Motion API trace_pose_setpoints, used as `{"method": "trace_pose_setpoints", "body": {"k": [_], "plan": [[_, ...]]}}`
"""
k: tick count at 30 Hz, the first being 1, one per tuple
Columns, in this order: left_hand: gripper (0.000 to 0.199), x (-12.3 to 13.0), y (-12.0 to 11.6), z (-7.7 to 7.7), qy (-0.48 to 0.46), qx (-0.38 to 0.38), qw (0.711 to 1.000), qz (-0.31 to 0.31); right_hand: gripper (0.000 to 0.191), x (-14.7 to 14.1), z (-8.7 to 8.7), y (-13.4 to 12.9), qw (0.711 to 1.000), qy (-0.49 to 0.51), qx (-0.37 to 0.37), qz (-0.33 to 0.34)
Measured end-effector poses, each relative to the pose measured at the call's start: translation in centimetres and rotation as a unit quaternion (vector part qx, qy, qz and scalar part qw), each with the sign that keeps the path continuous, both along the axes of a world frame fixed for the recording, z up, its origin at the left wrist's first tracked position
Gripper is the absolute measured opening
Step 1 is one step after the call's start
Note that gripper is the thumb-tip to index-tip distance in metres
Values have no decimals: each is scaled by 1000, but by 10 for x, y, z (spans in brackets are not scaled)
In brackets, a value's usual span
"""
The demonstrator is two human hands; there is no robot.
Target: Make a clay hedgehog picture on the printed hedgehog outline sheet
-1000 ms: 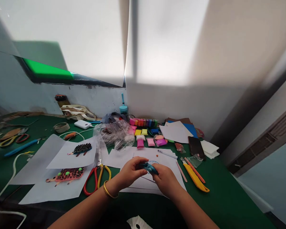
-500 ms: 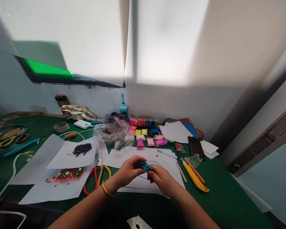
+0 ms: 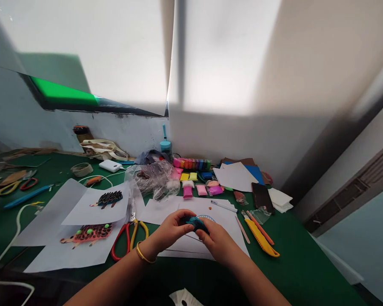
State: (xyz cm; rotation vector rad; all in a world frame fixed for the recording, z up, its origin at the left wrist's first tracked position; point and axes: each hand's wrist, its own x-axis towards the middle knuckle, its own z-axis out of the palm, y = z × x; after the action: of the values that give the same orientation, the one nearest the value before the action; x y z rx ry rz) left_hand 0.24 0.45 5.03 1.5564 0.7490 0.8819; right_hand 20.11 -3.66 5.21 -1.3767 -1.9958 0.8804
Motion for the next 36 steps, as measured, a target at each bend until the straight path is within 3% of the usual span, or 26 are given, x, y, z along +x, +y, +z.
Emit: {"method": "trace_pose_setpoints", "body": {"k": [3,4,10,14,18,19,22,23,29,33,36], "plan": [[33,0,0,2,19,2,999,30,64,-1,-2,-2,996,-60,8,-59],[33,1,0,2,25,3,999,36,65,-2,-3,-3,994,-79,22,-74],[34,4,0,1,30,-2,998,46,26,-6,-9,-1,980,-123,149,-46],[37,6,-2,0,18,-19,999,26,26,-5,-7,-1,973,-143,174,-49],[36,6,-3,0,6,-28,1000,11,22,-2,-8,-1,984,-104,137,-54],[36,5,-2,0,-1,-32,999,16,25,-1,-9,-1,988,-81,117,-63],[39,2,0,0,-22,-50,998,41,67,2,-11,0,993,-32,54,-100],[40,2,1,-1,-27,-56,997,45,70,3,-10,1,993,-28,41,-107],[44,0,2,-5,-35,-62,997,42,34,4,-6,0,994,-7,69,-88],[58,-3,-1,-1,-36,-58,997,-25,31,6,-10,0,994,-17,82,-68],[46,-3,-1,1,20,-7,999,-26,32,8,-13,1,994,-21,80,-69]]}}
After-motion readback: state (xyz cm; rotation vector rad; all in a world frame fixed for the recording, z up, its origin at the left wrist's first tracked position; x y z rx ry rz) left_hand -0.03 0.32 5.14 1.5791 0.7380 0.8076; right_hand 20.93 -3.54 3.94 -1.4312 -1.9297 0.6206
